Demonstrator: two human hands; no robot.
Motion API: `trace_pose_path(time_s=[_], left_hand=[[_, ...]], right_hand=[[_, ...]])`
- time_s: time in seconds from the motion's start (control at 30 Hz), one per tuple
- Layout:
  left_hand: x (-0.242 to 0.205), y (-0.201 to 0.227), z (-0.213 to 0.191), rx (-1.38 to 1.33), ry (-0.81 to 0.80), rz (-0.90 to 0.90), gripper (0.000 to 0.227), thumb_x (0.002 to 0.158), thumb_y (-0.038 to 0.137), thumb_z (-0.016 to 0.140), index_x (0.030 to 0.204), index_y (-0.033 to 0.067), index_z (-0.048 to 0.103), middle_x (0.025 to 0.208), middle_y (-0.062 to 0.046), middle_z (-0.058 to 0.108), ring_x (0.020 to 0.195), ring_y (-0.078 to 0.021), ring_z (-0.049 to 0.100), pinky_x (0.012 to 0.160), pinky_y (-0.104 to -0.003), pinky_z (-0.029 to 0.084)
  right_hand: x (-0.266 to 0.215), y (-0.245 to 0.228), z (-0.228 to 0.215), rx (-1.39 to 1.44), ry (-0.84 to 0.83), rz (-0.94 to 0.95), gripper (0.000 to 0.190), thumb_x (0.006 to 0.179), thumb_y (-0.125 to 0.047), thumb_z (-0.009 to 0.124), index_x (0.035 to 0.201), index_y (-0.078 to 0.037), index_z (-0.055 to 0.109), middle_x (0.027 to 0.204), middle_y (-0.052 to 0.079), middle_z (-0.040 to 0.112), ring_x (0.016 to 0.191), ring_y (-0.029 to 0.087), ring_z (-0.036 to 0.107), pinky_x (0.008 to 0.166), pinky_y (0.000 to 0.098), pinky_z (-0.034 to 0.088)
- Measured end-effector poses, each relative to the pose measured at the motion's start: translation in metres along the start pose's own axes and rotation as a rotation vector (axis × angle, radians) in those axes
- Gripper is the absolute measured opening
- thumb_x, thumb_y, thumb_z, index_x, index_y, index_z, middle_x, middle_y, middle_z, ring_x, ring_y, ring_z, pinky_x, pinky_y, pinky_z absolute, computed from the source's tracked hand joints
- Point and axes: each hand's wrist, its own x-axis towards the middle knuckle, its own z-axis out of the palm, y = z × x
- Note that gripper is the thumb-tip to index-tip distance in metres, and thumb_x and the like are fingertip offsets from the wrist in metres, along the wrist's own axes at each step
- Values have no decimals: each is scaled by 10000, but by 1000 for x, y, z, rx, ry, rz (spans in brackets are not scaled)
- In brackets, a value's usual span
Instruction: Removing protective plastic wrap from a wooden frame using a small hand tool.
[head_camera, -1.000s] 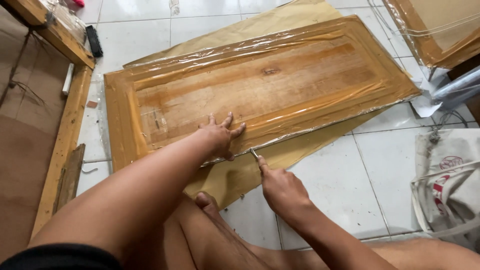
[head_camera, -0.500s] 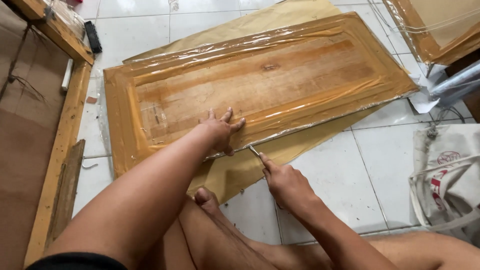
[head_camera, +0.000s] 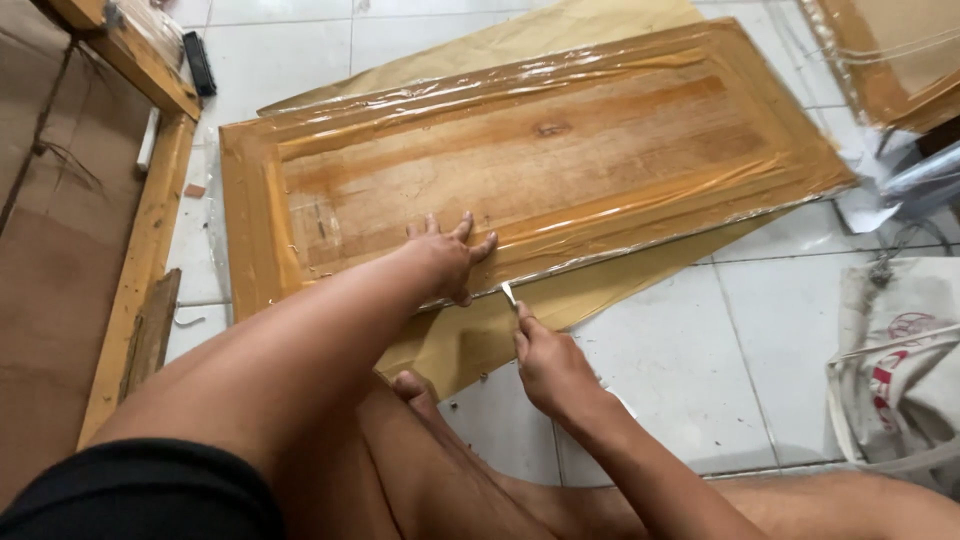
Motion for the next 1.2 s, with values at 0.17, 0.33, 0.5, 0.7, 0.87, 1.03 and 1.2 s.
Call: trace_pose_path(time_s=[0.17,0.33,0.5,0.7,0.87,1.03,1.2], left_hand=[[-4,-3,-6,-12,-1,-2,1148,936,522,890,1822,426,166,1924,-54,92,1658,-628,218,1242,-814,313],[-11,2,-7,-49,-16,-12,1148,932,516,899,1820,437,176,1928,-23,83,1674,-602,205,1250,-808,314],[11,-1,4,-1,-17,-43,1172,921,538,905,1814,471,149,1928,-1,76,1680,-583,207,1241,-828,301],[-4,1,-2,-7,2,-53,1141,928,545,899,1811,476,179,1927,7,100,1686,-556,224,1249,-823,301],[3,-1,5,-38,34,-59,1166,902,525,932,1807,481,197,1924,19,129,1689,-538,239,1258,-826,272],[23,1,30,-81,135,-66,1126,884,409,975,1791,395,307,1878,-42,296,1636,-465,405,1241,-836,286],[35,-15,74,517,-170,143,743,822,224,720,1544,392,674,1719,48,559,1467,-308,631,1011,-814,556]], right_hand=[[-4,7,-9,66,48,-46,604,1152,-318,450,1743,-197,471,1508,252,715,1395,484,682,1160,620,560],[6,23,13,-297,107,-104,597,1201,-321,375,1795,-305,319,1202,325,795,1075,481,820,893,582,694],[11,29,3,849,-120,137,585,1144,-420,548,1721,-341,501,817,49,519,496,125,446,375,253,343],[2,23,10,272,42,-72,613,1118,-473,524,1669,-212,593,1566,186,699,1482,387,634,1266,524,481],[-10,23,-5,1160,-301,247,345,1171,-579,516,1236,-251,598,797,-131,330,528,5,293,445,182,200],[19,61,28,1218,-184,76,591,1157,-572,566,1570,-149,557,861,75,592,597,150,583,547,295,531],[50,71,62,954,8,-42,610,1143,-497,649,1632,-152,528,958,255,775,601,364,800,350,425,595]])
